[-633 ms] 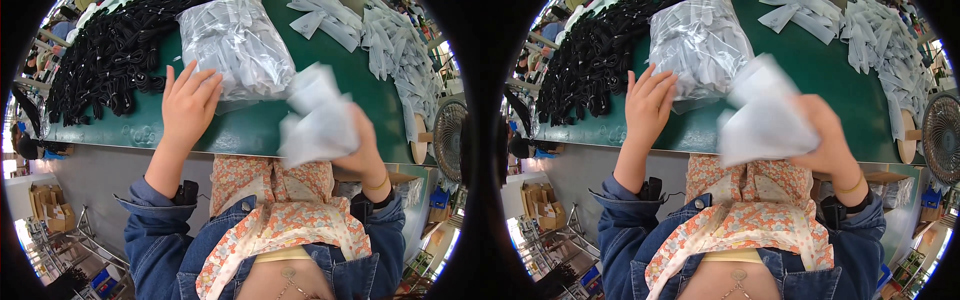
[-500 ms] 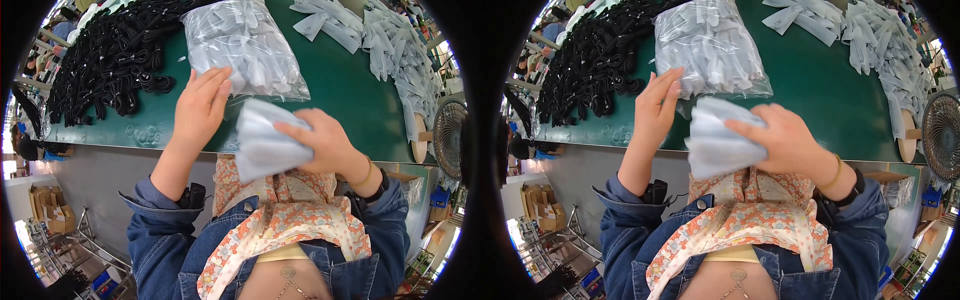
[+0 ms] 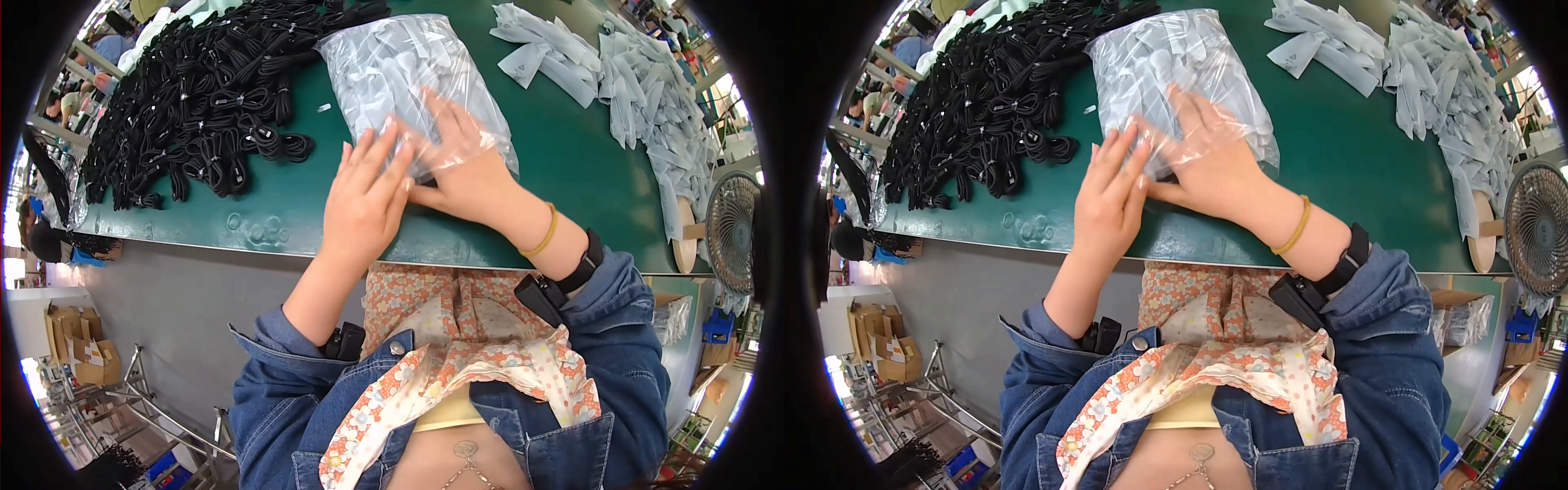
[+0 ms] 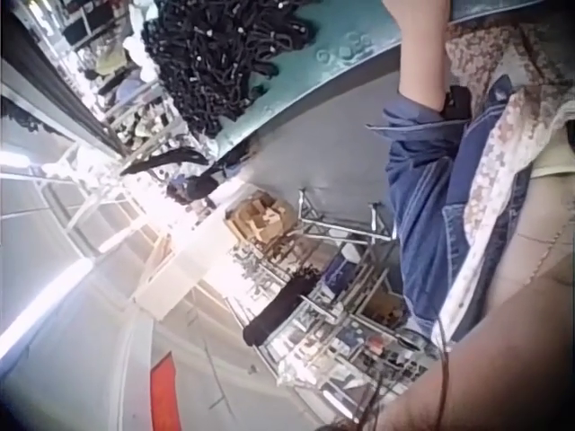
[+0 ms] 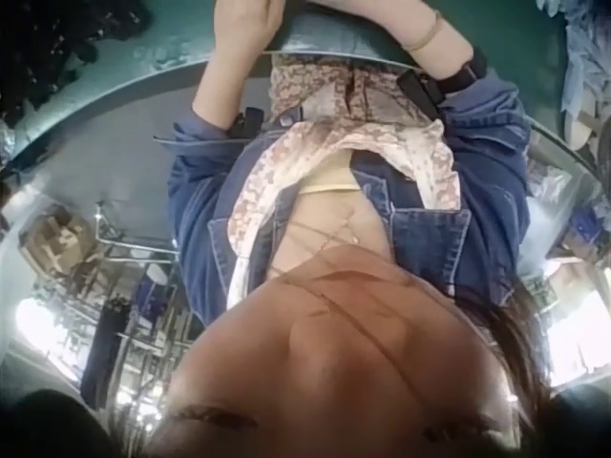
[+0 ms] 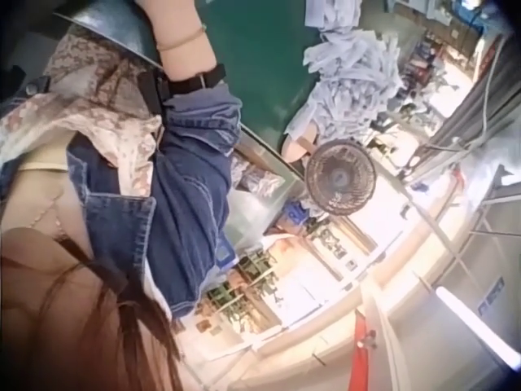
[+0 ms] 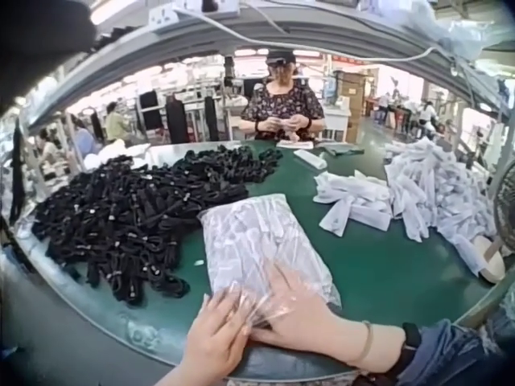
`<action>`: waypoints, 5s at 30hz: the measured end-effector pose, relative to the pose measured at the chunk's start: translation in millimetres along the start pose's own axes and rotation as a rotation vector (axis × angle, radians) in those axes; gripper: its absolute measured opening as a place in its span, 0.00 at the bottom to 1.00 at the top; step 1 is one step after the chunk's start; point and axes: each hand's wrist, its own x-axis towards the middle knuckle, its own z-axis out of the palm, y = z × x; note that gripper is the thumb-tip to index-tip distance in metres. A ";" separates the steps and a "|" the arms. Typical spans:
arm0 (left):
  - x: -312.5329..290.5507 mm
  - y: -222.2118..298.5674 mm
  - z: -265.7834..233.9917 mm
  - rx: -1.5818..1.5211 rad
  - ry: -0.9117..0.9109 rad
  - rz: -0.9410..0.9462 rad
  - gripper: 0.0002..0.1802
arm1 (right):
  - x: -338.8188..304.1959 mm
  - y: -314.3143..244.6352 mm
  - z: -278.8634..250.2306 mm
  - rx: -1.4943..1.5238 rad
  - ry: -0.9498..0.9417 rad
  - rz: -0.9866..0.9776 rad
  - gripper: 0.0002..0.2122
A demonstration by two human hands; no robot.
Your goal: The person picks up a plastic bag, gathers several white-wrapped items from a pile, and stuffs them into the bag by hand. After filling the bag, the person repeats the process, collecting more wrapped items and placing them into a second plastic bag.
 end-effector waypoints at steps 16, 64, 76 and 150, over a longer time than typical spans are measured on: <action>113.8 -21.8 8.1 0.166 -0.268 0.056 0.29 | -56.9 35.2 -39.0 0.276 -0.020 -0.512 0.10; 85.3 111.6 138.3 0.060 -0.370 0.246 0.07 | -175.8 60.0 -136.5 -0.267 -0.105 0.654 0.10; 58.6 135.4 97.3 -0.193 -0.872 -0.441 0.20 | -174.6 27.5 -125.6 0.124 -0.088 0.948 0.21; 29.7 144.4 113.1 0.079 -0.392 0.062 0.22 | -155.6 96.2 -126.4 0.224 -0.062 0.911 0.20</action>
